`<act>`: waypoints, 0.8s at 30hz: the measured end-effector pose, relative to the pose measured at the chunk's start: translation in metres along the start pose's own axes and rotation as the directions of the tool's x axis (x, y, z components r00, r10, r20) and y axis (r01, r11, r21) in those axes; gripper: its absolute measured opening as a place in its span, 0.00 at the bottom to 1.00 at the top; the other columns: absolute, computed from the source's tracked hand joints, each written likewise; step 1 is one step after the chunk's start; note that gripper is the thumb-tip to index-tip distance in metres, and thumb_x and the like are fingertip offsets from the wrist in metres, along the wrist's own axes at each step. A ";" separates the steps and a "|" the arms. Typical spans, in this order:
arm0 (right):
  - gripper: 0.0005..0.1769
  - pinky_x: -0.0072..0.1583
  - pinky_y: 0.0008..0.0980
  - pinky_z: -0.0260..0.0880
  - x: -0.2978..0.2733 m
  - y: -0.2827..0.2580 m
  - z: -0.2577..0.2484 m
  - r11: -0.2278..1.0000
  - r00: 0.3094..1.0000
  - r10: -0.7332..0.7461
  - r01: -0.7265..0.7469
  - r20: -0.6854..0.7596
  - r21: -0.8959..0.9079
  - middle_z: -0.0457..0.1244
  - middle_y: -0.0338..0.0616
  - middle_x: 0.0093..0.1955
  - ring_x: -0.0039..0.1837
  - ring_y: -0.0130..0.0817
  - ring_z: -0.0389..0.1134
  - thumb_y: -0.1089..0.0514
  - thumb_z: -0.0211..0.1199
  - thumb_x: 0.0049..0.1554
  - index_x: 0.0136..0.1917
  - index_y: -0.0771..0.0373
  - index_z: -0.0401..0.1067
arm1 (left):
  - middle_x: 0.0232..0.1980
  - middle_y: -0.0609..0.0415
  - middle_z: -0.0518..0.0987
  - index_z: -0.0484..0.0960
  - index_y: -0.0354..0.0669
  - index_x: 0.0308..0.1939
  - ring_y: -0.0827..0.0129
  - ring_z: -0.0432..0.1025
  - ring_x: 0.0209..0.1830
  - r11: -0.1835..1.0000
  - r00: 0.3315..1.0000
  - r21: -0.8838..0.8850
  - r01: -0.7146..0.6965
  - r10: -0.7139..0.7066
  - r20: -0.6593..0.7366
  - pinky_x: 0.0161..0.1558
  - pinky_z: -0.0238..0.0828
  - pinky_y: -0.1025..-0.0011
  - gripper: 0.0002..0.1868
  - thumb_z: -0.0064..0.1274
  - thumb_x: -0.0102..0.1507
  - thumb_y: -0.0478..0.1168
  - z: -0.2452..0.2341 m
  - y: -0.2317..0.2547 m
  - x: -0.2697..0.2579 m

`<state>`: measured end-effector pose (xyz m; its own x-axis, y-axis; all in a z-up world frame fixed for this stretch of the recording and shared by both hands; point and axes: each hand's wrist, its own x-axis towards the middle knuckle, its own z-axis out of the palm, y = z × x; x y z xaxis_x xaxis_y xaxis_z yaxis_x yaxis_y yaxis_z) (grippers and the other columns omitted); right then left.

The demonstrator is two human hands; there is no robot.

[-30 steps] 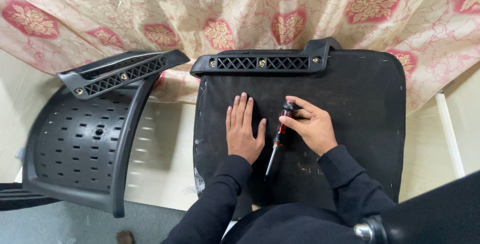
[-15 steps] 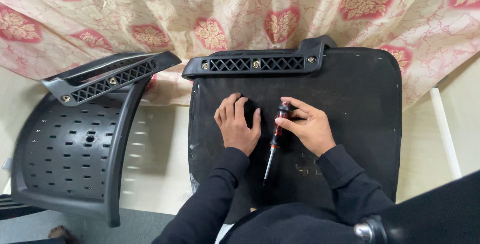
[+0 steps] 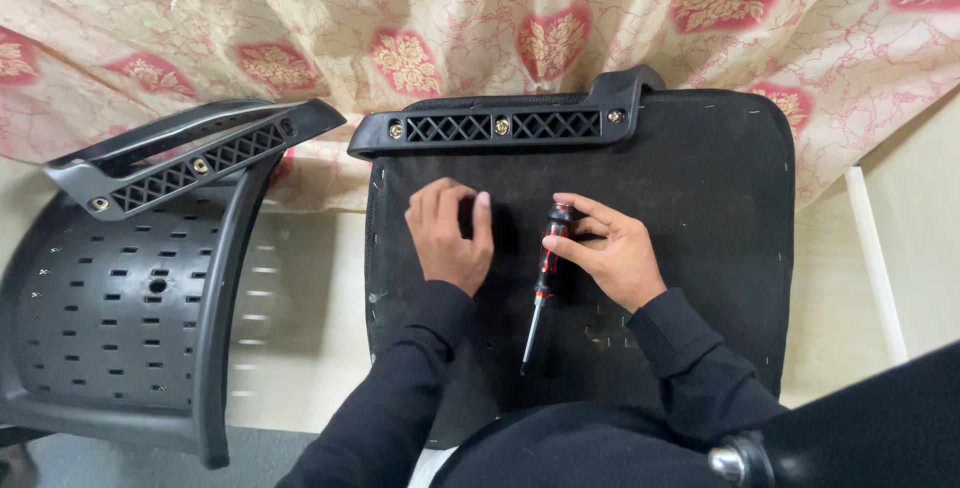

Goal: The person uses a screwdriver to tighten screws on a black plastic chair frame attached to a seat cushion. They then pick up a separate black plastic backrest piece and align it with the seat, preparing to attach it.

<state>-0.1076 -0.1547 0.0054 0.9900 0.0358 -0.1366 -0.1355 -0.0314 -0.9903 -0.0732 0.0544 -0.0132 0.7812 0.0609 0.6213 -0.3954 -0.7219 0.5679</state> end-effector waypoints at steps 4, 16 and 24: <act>0.33 0.55 0.25 0.75 0.000 0.001 -0.001 1.000 1.000 0.010 -0.010 -0.005 -0.026 0.73 0.45 0.50 0.50 0.26 0.74 0.63 0.73 0.51 0.70 0.62 0.71 | 0.49 0.45 0.77 0.77 0.36 0.44 0.49 0.69 0.54 0.999 0.984 0.006 0.040 -0.038 -0.174 0.60 0.63 0.55 0.08 0.51 0.71 0.39 -0.008 -0.032 0.026; 0.34 0.55 0.26 0.76 0.001 -0.006 0.006 0.999 0.999 0.030 -0.031 -0.024 -0.040 0.72 0.44 0.48 0.50 0.26 0.74 0.62 0.73 0.50 0.70 0.62 0.71 | 0.62 0.43 0.71 0.75 0.37 0.56 0.47 0.62 0.68 0.873 0.980 0.455 0.174 -0.107 -0.169 0.67 0.52 0.51 0.21 0.59 0.66 0.47 -0.050 -0.191 0.089; 0.34 0.56 0.27 0.75 0.003 -0.004 0.006 0.998 0.999 0.024 -0.026 -0.035 -0.057 0.73 0.43 0.48 0.50 0.26 0.74 0.62 0.74 0.50 0.69 0.62 0.72 | 0.63 0.38 0.72 0.76 0.34 0.64 0.39 0.58 0.71 0.656 0.987 0.752 0.067 -0.154 0.047 0.71 0.29 0.37 0.48 0.71 0.46 0.58 -0.086 -0.281 0.107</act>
<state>-0.1042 -0.1481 0.0091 0.9872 -0.0003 -0.1593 -0.1587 -0.0893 -0.9833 0.0796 0.3230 -0.0599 0.8546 0.1390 0.5003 0.1559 -0.9877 0.0081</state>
